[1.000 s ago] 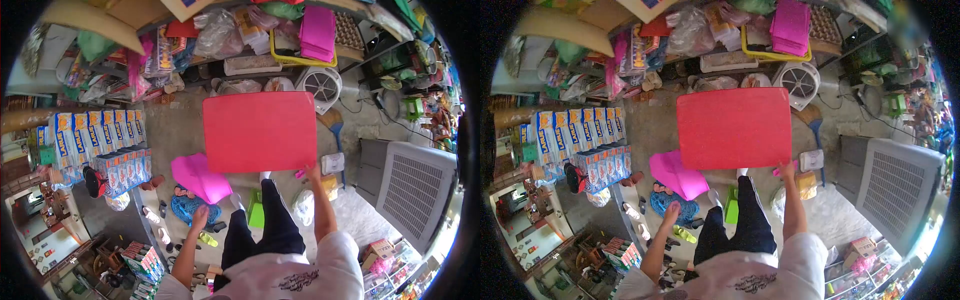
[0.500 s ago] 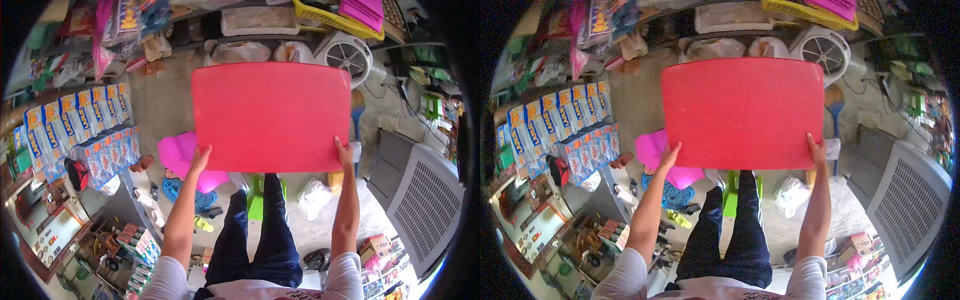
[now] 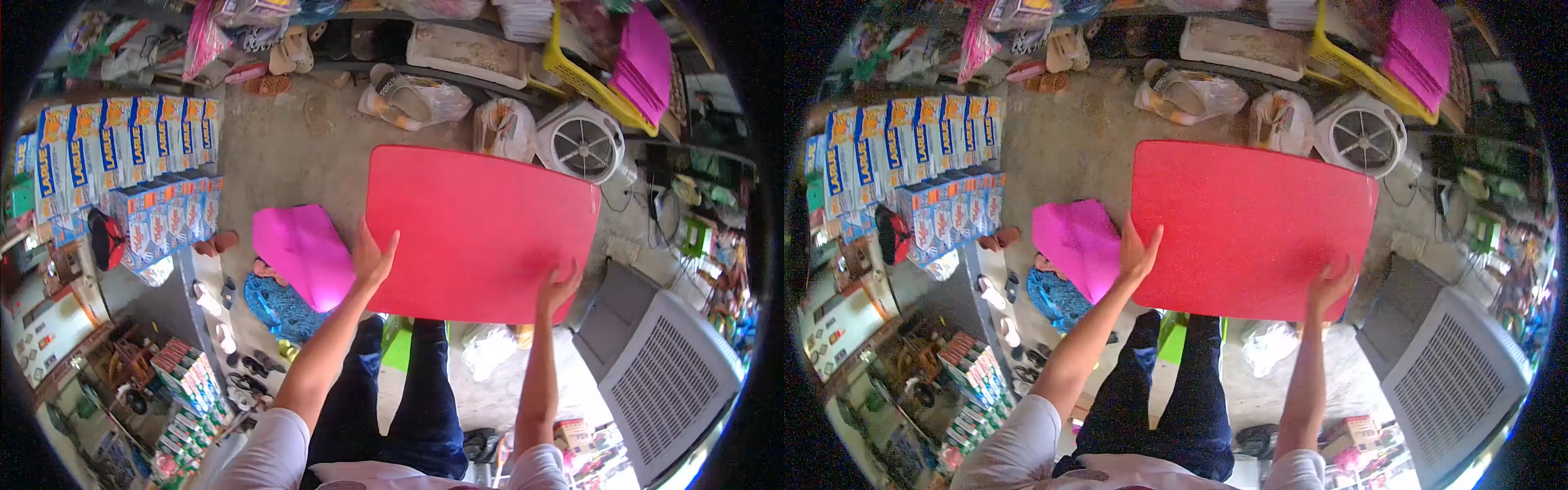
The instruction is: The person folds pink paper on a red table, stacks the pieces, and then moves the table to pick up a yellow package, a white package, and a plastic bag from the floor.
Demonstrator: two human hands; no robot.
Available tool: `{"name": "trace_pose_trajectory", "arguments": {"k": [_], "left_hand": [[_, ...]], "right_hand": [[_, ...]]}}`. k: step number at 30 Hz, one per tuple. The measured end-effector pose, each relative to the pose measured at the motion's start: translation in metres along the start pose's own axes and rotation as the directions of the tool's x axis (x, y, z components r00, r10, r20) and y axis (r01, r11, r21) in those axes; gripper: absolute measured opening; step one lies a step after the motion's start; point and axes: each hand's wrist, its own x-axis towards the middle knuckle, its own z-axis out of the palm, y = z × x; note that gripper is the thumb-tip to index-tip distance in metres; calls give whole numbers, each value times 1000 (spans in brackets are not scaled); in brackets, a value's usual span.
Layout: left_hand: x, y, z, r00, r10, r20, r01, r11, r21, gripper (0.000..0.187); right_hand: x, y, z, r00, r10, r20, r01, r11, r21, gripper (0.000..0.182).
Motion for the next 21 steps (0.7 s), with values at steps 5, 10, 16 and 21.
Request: {"name": "trace_pose_trajectory", "arguments": {"k": [5,10,16,21], "left_hand": [[74,41,12,988,18,-156,5,989,146,88],[80,38,22,977,5,-215,23,991,131,86],[81,28,28,977,-21,-214,53,988,144,89],[84,25,24,983,-47,-177,65,993,100,89]], "right_hand": [[92,-195,63,931,-300,210,204,901,382,32],[168,-336,219,740,-414,530,-107,705,701,25],[166,-375,417,129,-156,979,-464,863,199,41],[151,-377,509,58,-139,989,-538,830,148,51]]}}
